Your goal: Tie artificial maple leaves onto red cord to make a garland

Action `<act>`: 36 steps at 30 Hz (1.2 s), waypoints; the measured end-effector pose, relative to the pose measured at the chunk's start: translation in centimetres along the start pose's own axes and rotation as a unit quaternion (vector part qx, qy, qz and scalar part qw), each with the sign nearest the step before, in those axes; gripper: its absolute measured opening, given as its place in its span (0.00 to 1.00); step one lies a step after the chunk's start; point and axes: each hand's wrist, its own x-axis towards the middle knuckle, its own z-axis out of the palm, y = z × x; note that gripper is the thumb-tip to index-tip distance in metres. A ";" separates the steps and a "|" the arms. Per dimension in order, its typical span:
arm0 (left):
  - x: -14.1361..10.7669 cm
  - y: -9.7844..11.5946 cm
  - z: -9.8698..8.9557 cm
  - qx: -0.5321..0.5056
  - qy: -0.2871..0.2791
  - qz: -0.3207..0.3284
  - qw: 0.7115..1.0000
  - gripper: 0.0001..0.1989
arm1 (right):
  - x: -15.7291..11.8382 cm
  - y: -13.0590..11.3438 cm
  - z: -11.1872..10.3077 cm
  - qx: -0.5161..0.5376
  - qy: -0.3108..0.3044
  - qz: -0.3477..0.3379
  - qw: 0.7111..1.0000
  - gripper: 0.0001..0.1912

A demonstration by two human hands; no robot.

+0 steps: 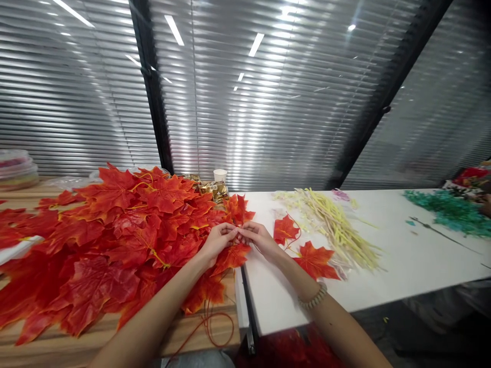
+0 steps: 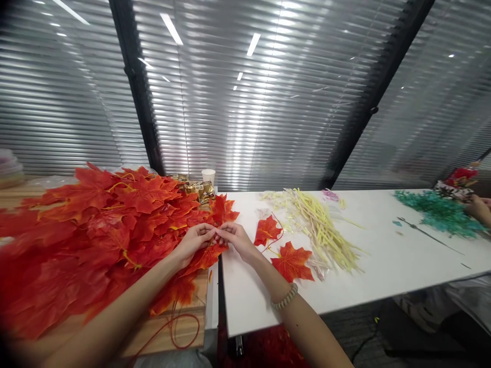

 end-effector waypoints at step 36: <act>-0.2 0.2 0.4 0.044 0.009 -0.003 0.999 0.07 | -0.2 -0.2 -0.2 -0.047 -0.029 0.013 0.998 0.14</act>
